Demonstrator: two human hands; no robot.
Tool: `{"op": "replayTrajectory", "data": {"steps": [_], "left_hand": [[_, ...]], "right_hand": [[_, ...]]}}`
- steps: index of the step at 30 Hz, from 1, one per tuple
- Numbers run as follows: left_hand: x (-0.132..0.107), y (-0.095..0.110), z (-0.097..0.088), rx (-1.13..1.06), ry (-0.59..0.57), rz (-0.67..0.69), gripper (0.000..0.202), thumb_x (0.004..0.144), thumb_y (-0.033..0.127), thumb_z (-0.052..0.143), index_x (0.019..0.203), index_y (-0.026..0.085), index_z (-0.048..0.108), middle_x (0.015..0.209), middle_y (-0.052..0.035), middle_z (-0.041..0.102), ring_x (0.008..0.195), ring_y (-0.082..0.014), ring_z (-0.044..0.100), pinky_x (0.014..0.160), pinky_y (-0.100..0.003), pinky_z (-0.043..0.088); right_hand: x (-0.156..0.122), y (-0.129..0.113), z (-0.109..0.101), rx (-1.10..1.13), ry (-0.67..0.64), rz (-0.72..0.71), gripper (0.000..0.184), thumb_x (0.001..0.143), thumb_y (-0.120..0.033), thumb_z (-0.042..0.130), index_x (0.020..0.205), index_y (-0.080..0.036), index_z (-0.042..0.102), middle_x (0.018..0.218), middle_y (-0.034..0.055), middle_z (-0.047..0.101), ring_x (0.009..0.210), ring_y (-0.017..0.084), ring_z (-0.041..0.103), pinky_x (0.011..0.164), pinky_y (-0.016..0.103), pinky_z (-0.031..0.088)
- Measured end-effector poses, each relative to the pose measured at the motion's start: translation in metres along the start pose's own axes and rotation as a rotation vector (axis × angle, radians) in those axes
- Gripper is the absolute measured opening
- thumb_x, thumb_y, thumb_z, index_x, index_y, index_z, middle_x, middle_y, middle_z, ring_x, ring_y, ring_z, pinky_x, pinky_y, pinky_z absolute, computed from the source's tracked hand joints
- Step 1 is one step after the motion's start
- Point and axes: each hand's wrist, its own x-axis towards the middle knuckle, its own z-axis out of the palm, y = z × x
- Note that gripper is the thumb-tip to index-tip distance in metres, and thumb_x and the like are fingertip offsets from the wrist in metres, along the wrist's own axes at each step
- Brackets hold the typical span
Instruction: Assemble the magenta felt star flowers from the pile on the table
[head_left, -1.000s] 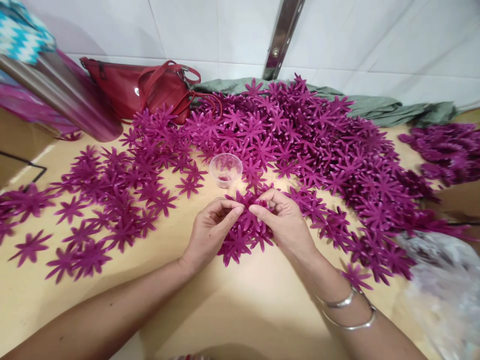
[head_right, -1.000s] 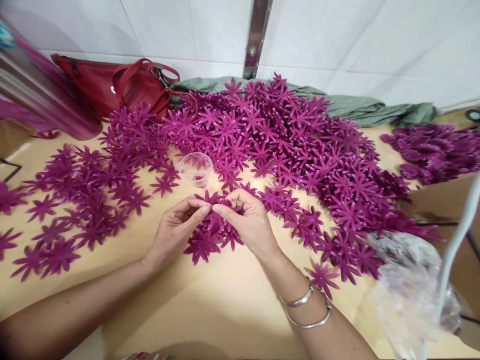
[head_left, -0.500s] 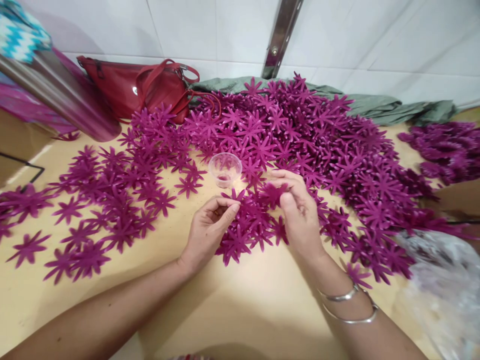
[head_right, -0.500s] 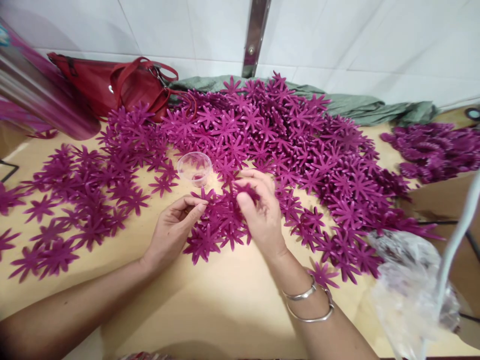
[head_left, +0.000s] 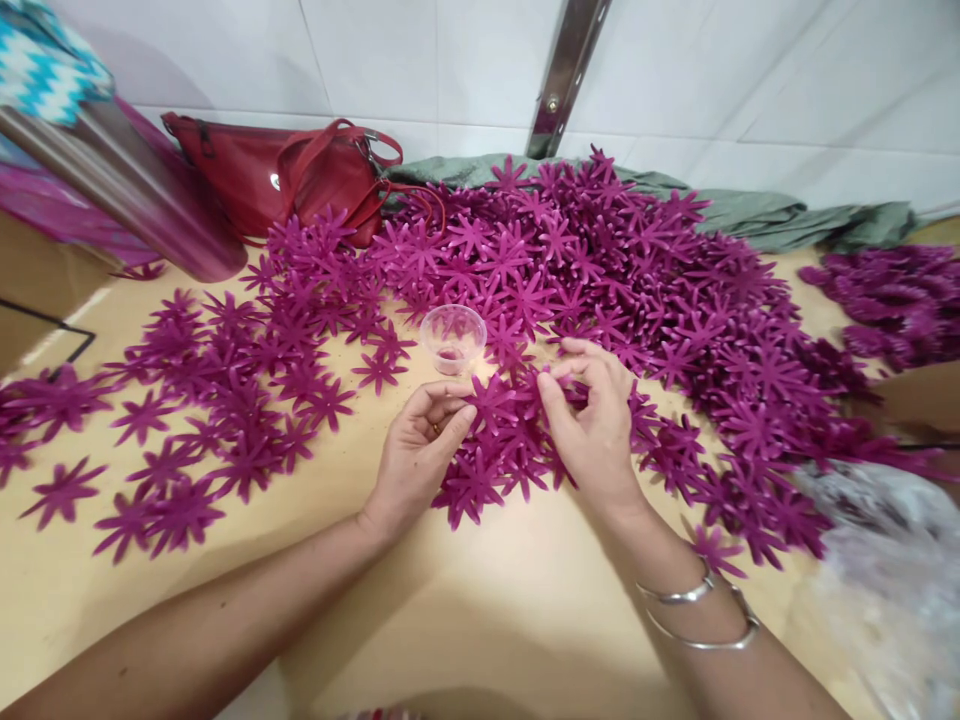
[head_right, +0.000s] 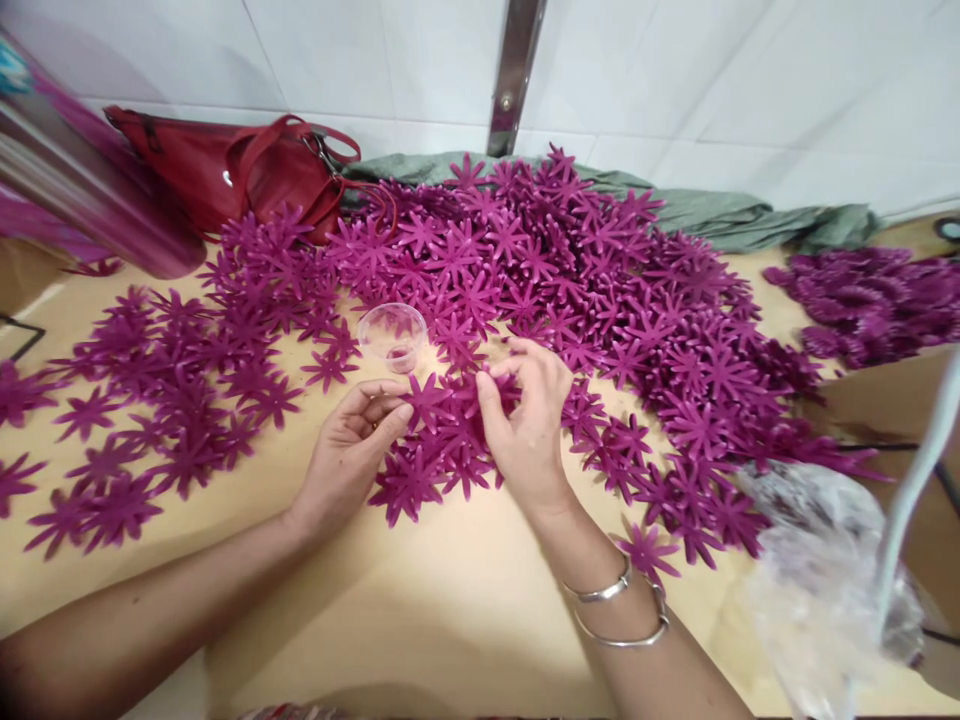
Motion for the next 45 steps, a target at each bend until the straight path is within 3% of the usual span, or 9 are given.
{"op": "replayTrajectory", "data": {"steps": [4, 9, 15, 20, 24, 30, 37, 40, 45], "left_hand": [[0.001, -0.001, 0.000, -0.062, -0.006, -0.056, 0.038, 0.083, 0.034, 0.086, 0.106, 0.023, 0.056, 0.072, 0.0062, 0.069, 0.063, -0.0094, 0.060, 0.063, -0.021, 0.047], [0.003, -0.001, 0.000, -0.157, -0.022, -0.090, 0.049, 0.076, 0.035, 0.092, 0.103, 0.023, 0.052, 0.069, 0.0072, 0.074, 0.061, -0.0085, 0.066, 0.063, -0.018, 0.051], [0.004, 0.002, 0.001, -0.217, -0.044, -0.120, 0.045, 0.076, 0.031, 0.093, 0.102, 0.021, 0.057, 0.065, 0.0086, 0.073, 0.061, -0.0073, 0.069, 0.065, -0.016, 0.055], [0.002, 0.002, 0.002, -0.263, -0.102, -0.166, 0.041, 0.075, 0.028, 0.093, 0.102, 0.020, 0.063, 0.075, 0.0048, 0.078, 0.070, -0.0093, 0.075, 0.076, -0.020, 0.061], [0.002, -0.001, 0.003, -0.277, -0.114, -0.163, 0.039, 0.076, 0.026, 0.093, 0.101, 0.019, 0.064, 0.082, 0.0033, 0.079, 0.077, -0.0098, 0.076, 0.084, -0.023, 0.063], [0.003, -0.003, 0.000, -0.225, -0.084, -0.114, 0.041, 0.081, 0.028, 0.090, 0.107, 0.021, 0.059, 0.077, 0.0058, 0.074, 0.073, -0.0074, 0.071, 0.076, -0.018, 0.058], [-0.002, 0.002, 0.000, -0.062, -0.085, -0.016, 0.033, 0.094, 0.030, 0.075, 0.122, 0.025, 0.059, 0.098, 0.0006, 0.070, 0.086, -0.0117, 0.065, 0.082, -0.023, 0.054], [-0.003, -0.001, -0.004, -0.017, -0.058, -0.019, 0.019, 0.099, 0.031, 0.068, 0.116, 0.025, 0.067, 0.094, 0.0010, 0.064, 0.082, -0.0104, 0.059, 0.076, -0.019, 0.050], [-0.002, -0.005, -0.006, -0.051, -0.053, -0.094, 0.019, 0.098, 0.038, 0.070, 0.106, 0.021, 0.074, 0.087, -0.0003, 0.065, 0.077, -0.0118, 0.058, 0.071, -0.021, 0.049]], "right_hand": [[-0.002, -0.009, -0.002, -0.078, 0.050, -0.124, 0.026, 0.096, -0.033, 0.069, 0.121, -0.028, 0.063, 0.143, 0.0131, 0.059, 0.140, 0.035, 0.050, 0.119, 0.060, 0.033], [-0.006, -0.022, 0.000, 0.013, -0.137, -0.294, 0.020, 0.086, -0.035, 0.083, 0.102, -0.031, 0.071, 0.134, 0.0084, 0.067, 0.134, 0.036, 0.053, 0.119, 0.061, 0.036], [-0.012, -0.025, 0.007, 0.378, -0.304, 0.049, 0.002, 0.093, -0.029, 0.076, 0.092, -0.030, 0.074, 0.123, 0.0060, 0.073, 0.124, 0.029, 0.063, 0.111, 0.054, 0.046], [-0.013, -0.021, 0.008, 0.609, -0.357, 0.259, 0.010, 0.097, -0.032, 0.072, 0.087, -0.028, 0.074, 0.126, 0.0059, 0.071, 0.121, 0.025, 0.065, 0.111, 0.045, 0.046], [-0.017, -0.016, 0.014, 0.793, -0.252, 0.399, 0.009, 0.095, -0.033, 0.074, 0.088, -0.028, 0.074, 0.124, 0.0026, 0.071, 0.119, 0.021, 0.064, 0.106, 0.038, 0.047], [-0.006, -0.011, 0.012, 1.027, -0.026, 0.621, 0.021, 0.088, -0.038, 0.083, 0.085, -0.026, 0.066, 0.079, -0.0058, 0.062, 0.072, 0.012, 0.057, 0.071, 0.024, 0.050], [0.006, -0.003, 0.008, 1.125, -0.023, 0.679, 0.020, 0.094, -0.043, 0.073, 0.106, -0.028, 0.070, 0.107, 0.0016, 0.079, 0.091, 0.018, 0.074, 0.088, 0.035, 0.059], [0.004, -0.001, 0.011, 1.097, -0.016, 0.634, 0.033, 0.103, -0.055, 0.054, 0.105, -0.028, 0.073, 0.115, 0.0035, 0.079, 0.110, 0.022, 0.075, 0.099, 0.041, 0.058], [0.002, -0.004, 0.001, 0.619, 0.050, 0.245, 0.040, 0.109, -0.051, 0.042, 0.106, -0.027, 0.074, 0.132, 0.0061, 0.073, 0.138, 0.025, 0.060, 0.127, 0.054, 0.035]]}}
